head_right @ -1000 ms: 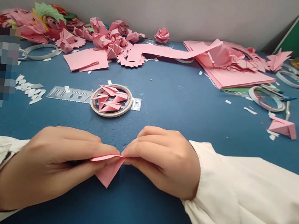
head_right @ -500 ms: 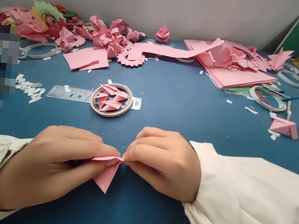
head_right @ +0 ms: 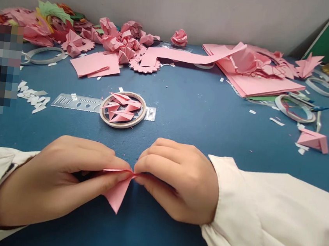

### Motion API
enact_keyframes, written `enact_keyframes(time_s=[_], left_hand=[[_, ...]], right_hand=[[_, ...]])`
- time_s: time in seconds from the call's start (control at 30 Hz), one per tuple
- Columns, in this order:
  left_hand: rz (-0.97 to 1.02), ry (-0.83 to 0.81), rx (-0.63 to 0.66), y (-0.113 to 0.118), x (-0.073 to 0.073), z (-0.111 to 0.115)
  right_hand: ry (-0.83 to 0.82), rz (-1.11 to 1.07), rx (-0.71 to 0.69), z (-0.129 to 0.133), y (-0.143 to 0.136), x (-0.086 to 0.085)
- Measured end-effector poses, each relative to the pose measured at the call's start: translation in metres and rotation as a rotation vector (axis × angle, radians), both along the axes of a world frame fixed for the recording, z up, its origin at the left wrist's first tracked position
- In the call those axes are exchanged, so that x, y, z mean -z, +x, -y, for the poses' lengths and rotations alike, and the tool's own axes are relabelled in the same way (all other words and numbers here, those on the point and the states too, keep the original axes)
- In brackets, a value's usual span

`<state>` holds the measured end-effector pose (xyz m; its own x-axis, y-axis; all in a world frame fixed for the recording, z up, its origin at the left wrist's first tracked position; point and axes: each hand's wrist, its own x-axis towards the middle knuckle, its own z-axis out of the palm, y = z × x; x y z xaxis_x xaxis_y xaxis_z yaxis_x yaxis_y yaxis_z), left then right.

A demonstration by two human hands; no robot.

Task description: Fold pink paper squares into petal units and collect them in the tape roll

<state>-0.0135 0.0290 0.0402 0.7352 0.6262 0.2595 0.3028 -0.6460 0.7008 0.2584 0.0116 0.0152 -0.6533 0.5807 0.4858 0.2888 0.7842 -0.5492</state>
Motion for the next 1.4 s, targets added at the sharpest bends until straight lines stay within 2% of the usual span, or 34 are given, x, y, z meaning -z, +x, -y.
enact_keyframes(time_s=[0.4, 0.7, 0.93, 1.17, 1.27, 1.4], left_hand=[[0.012, -0.016, 0.056, 0.000, 0.003, -0.002], [0.003, -0.060, 0.063, -0.001, -0.001, -0.002], [0.084, -0.054, 0.105, 0.002, 0.005, -0.005], [-0.021, -0.037, 0.024, 0.001, -0.001, -0.002], [-0.027, 0.032, -0.005, 0.001, -0.001, -0.002], [-0.034, 0.034, -0.014, 0.001, 0.000, -0.003]], right_hand=[[0.048, 0.021, -0.040, -0.004, 0.003, -0.003], [0.056, 0.069, -0.046, 0.000, 0.009, -0.003], [0.094, 0.103, -0.062, -0.001, 0.012, -0.002], [0.029, 0.042, -0.023, -0.001, 0.005, -0.001], [0.030, 0.034, -0.019, -0.001, 0.004, -0.001], [0.053, 0.032, -0.017, -0.004, 0.003, -0.002]])
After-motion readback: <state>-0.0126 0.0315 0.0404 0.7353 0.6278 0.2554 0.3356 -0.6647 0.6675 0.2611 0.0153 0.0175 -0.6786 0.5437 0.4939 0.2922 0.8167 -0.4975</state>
